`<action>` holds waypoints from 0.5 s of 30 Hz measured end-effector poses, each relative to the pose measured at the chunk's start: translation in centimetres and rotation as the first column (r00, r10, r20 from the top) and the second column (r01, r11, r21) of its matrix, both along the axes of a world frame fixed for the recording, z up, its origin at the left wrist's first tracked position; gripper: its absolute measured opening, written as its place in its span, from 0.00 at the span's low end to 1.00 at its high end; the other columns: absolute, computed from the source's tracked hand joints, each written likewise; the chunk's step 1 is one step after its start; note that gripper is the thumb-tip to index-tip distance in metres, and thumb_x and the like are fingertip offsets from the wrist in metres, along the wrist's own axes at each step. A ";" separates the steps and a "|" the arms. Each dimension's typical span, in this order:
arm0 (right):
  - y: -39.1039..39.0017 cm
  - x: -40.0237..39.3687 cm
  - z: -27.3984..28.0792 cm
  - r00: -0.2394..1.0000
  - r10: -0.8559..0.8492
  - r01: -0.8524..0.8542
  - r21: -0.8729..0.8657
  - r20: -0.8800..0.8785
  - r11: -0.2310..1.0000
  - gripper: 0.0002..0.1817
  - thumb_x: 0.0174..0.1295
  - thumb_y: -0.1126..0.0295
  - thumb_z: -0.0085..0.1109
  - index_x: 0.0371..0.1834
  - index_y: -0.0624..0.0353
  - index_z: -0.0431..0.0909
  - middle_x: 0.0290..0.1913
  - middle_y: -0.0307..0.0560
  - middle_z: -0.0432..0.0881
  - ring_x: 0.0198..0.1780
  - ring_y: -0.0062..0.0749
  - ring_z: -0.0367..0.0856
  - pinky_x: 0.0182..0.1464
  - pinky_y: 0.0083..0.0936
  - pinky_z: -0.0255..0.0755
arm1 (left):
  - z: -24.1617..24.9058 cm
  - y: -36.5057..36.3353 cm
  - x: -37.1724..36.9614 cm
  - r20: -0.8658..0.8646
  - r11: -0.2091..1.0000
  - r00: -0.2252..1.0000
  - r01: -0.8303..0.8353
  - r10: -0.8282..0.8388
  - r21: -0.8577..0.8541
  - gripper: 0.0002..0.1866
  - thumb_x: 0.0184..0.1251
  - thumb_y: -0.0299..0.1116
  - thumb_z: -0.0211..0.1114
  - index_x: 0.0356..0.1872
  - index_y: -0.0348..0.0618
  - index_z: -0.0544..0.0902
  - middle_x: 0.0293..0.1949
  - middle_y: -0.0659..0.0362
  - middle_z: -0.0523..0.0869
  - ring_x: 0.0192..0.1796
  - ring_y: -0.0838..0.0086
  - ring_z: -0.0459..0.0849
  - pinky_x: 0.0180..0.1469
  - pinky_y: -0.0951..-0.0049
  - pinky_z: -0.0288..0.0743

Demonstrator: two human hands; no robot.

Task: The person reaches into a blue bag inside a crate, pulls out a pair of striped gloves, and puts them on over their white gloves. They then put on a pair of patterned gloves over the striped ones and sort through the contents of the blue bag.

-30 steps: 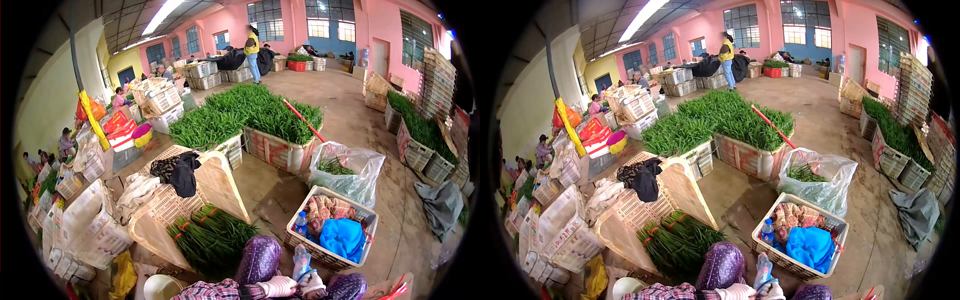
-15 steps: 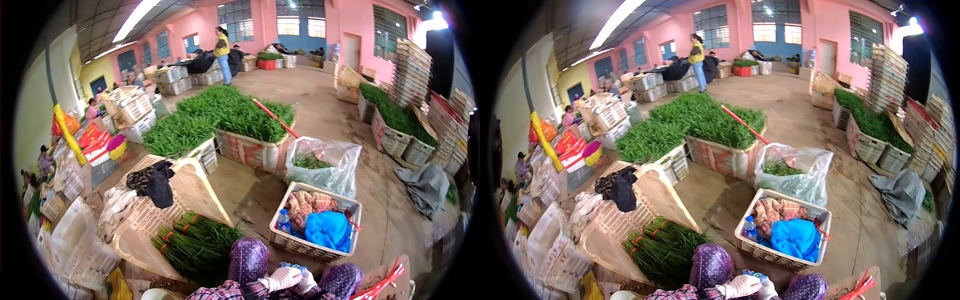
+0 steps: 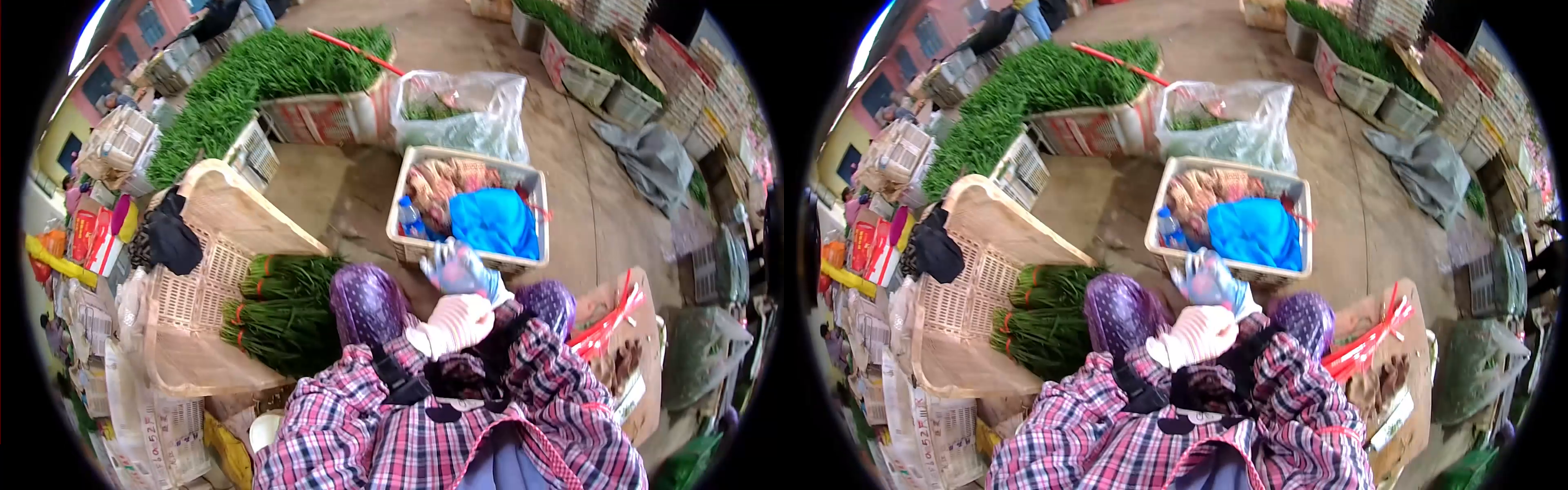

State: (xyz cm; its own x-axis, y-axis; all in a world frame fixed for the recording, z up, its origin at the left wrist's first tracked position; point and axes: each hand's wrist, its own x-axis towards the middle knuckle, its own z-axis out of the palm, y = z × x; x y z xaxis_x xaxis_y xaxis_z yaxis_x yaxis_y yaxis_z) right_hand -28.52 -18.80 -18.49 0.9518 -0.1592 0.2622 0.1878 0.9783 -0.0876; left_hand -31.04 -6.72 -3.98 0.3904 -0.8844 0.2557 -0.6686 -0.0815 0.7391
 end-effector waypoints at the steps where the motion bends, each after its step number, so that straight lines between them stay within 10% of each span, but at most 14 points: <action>1: -1.6 0.1 0.3 0.949 0.254 -0.201 0.263 -0.185 0.944 0.28 0.62 0.54 0.54 0.65 0.47 0.64 0.52 0.40 0.76 0.55 0.33 0.74 0.59 0.41 0.63 | 0.1 -0.2 -0.2 -0.011 1.000 1.000 0.009 -0.009 0.002 0.09 0.57 0.34 0.62 0.21 0.42 0.78 0.22 0.51 0.80 0.27 0.53 0.81 0.29 0.58 0.73; 2: -3.5 -0.1 0.8 0.803 0.526 -0.326 0.533 -0.279 0.781 0.28 0.63 0.53 0.53 0.65 0.47 0.64 0.50 0.38 0.76 0.54 0.31 0.75 0.56 0.35 0.66 | 0.4 -0.3 -0.2 -0.019 1.000 1.000 0.017 -0.017 -0.001 0.09 0.57 0.34 0.62 0.22 0.42 0.78 0.22 0.50 0.79 0.27 0.52 0.81 0.29 0.58 0.73; 3: -5.4 -0.6 2.1 0.601 0.799 -0.768 0.260 -0.024 0.585 0.27 0.65 0.54 0.53 0.67 0.46 0.62 0.57 0.39 0.74 0.57 0.31 0.74 0.54 0.29 0.67 | 0.7 -0.4 -0.2 -0.022 1.000 1.000 0.021 -0.022 -0.009 0.09 0.57 0.34 0.63 0.22 0.42 0.78 0.22 0.49 0.79 0.28 0.52 0.81 0.29 0.57 0.72; 4: -5.8 -0.4 1.2 0.669 0.743 -0.743 0.054 0.006 0.668 0.29 0.66 0.56 0.53 0.69 0.45 0.59 0.65 0.42 0.68 0.61 0.34 0.73 0.55 0.33 0.68 | 1.0 -0.5 -0.2 -0.021 1.000 1.000 0.016 -0.016 -0.017 0.09 0.57 0.34 0.63 0.22 0.42 0.78 0.22 0.49 0.79 0.28 0.52 0.81 0.29 0.57 0.72; 6: -3.5 -1.3 4.6 0.967 0.019 -0.122 -0.393 -0.256 0.911 0.31 0.68 0.57 0.52 0.72 0.45 0.54 0.72 0.41 0.59 0.67 0.38 0.67 0.59 0.37 0.67 | 1.2 -0.5 -0.6 -0.015 0.999 0.999 0.034 -0.034 -0.010 0.09 0.56 0.35 0.63 0.22 0.41 0.78 0.22 0.48 0.80 0.28 0.51 0.81 0.30 0.57 0.72; 7: -2.6 -2.1 8.9 0.923 0.375 -0.287 0.486 -0.091 0.825 0.31 0.69 0.57 0.52 0.72 0.46 0.54 0.73 0.39 0.58 0.69 0.39 0.64 0.60 0.38 0.66 | 0.9 -0.5 -0.7 -0.027 0.998 0.999 0.046 -0.047 -0.036 0.10 0.57 0.36 0.62 0.22 0.42 0.78 0.22 0.49 0.80 0.28 0.51 0.81 0.31 0.55 0.72; 8: -1.9 -2.8 12.6 0.849 0.444 -0.342 0.938 0.286 0.049 0.31 0.69 0.56 0.52 0.73 0.47 0.53 0.74 0.38 0.56 0.71 0.39 0.61 0.61 0.39 0.65 | 1.1 -0.6 -0.7 -0.028 0.998 0.999 0.044 -0.045 -0.042 0.10 0.57 0.36 0.62 0.22 0.42 0.78 0.22 0.49 0.80 0.28 0.51 0.81 0.31 0.55 0.72; 10: -0.5 -3.9 15.4 0.859 0.251 -0.455 0.890 0.445 -0.020 0.31 0.70 0.56 0.51 0.73 0.47 0.52 0.74 0.40 0.55 0.74 0.33 0.54 0.67 0.23 0.59 | 1.7 -0.7 -0.8 -0.061 0.997 0.997 0.033 -0.037 -0.069 0.09 0.56 0.35 0.63 0.23 0.41 0.79 0.22 0.48 0.80 0.29 0.50 0.81 0.30 0.56 0.71; 11: -0.6 -4.0 15.5 0.860 0.252 -0.456 0.890 0.445 -0.017 0.31 0.70 0.56 0.51 0.73 0.47 0.52 0.74 0.40 0.55 0.74 0.33 0.54 0.67 0.23 0.59 | 2.0 -0.8 -0.7 -0.058 0.998 0.997 0.043 -0.046 -0.045 0.09 0.56 0.35 0.63 0.24 0.41 0.79 0.22 0.47 0.80 0.28 0.50 0.80 0.30 0.56 0.71; 12: -0.9 -4.1 15.6 0.934 0.288 -0.329 0.821 0.211 0.466 0.31 0.70 0.57 0.50 0.73 0.48 0.52 0.73 0.42 0.57 0.73 0.35 0.55 0.68 0.26 0.58 | 2.2 -0.8 -0.7 -0.056 0.998 0.997 0.044 -0.047 -0.050 0.09 0.56 0.35 0.63 0.24 0.41 0.79 0.22 0.47 0.80 0.28 0.50 0.80 0.30 0.56 0.71; 14: -1.7 -4.3 15.7 0.984 0.012 0.001 0.072 -0.177 0.997 0.29 0.71 0.59 0.47 0.73 0.50 0.53 0.71 0.45 0.60 0.71 0.38 0.58 0.69 0.31 0.56 | 2.6 -1.0 -0.6 -0.062 0.995 0.994 0.089 -0.092 -0.045 0.09 0.57 0.35 0.63 0.24 0.40 0.79 0.22 0.47 0.79 0.28 0.50 0.80 0.29 0.56 0.71; 15: -2.0 -4.5 15.7 0.946 -0.229 0.121 -0.407 -0.230 0.905 0.28 0.72 0.59 0.45 0.73 0.51 0.53 0.70 0.47 0.61 0.71 0.40 0.60 0.70 0.33 0.55 | 3.0 -1.1 -0.6 -0.070 0.994 0.993 0.091 -0.095 -0.052 0.09 0.57 0.35 0.62 0.24 0.40 0.78 0.22 0.47 0.79 0.28 0.50 0.80 0.29 0.56 0.70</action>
